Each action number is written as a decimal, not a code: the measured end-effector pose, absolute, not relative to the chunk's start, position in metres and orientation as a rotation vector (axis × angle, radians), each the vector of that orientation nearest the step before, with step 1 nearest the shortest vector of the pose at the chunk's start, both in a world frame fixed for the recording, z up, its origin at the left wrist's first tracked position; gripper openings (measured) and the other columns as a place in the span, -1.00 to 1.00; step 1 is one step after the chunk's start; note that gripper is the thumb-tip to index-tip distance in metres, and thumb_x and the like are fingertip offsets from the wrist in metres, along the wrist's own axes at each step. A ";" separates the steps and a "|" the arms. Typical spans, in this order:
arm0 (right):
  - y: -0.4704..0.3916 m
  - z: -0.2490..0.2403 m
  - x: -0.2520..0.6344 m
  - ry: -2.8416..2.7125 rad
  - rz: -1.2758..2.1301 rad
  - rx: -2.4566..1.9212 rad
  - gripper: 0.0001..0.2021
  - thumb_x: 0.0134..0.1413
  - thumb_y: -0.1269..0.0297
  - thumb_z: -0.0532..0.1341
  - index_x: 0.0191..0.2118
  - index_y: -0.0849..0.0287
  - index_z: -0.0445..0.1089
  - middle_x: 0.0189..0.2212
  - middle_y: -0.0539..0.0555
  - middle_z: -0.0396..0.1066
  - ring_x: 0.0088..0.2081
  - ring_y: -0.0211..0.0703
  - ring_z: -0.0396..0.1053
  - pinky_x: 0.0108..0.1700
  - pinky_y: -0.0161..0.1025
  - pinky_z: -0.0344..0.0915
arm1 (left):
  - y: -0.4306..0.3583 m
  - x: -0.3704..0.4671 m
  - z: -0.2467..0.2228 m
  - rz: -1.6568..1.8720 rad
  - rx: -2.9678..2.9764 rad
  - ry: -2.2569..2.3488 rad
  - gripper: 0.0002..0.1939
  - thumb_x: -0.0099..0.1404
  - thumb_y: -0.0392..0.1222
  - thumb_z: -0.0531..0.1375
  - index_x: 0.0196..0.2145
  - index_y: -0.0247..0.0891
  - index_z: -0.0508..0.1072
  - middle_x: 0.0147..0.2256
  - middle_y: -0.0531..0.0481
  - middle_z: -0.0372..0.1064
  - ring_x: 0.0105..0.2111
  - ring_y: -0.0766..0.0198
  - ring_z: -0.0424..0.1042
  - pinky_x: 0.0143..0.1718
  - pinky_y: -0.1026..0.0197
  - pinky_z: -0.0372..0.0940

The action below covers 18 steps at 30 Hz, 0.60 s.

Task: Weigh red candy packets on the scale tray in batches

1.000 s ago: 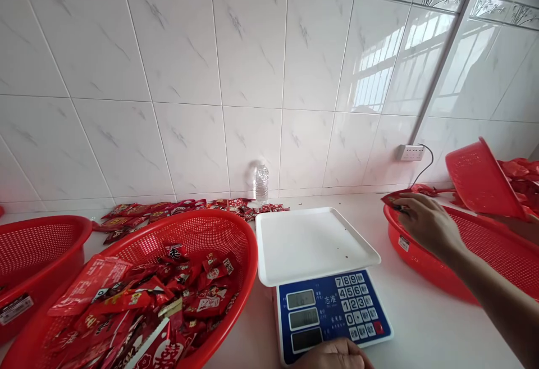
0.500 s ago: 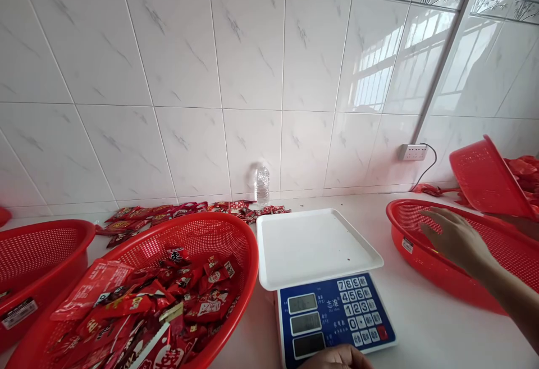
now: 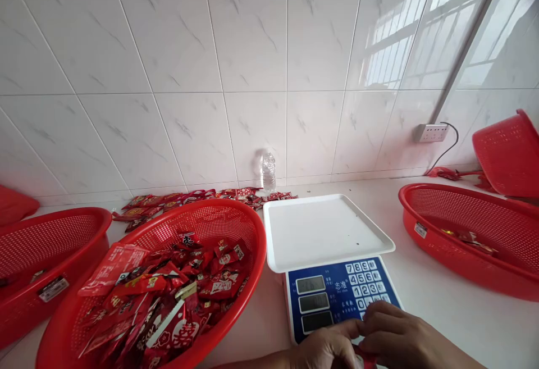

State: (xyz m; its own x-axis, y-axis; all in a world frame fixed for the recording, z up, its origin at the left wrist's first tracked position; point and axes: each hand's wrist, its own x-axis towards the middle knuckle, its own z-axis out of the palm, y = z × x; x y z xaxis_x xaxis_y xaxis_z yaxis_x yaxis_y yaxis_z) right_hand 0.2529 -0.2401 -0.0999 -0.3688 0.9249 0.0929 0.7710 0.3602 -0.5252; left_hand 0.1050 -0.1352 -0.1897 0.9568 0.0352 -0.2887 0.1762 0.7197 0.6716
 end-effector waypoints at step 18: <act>-0.114 -0.068 0.264 -1.745 0.107 -2.036 -0.69 0.23 0.15 -0.01 -0.48 0.09 0.33 -0.54 0.00 0.42 -0.54 -0.23 0.28 -0.54 -0.31 0.01 | -0.131 0.103 -0.177 -0.203 0.906 0.219 -0.41 -0.16 -0.28 0.33 -0.07 -0.25 0.49 -0.39 0.06 0.38 -0.53 0.41 0.21 -0.43 0.31 0.09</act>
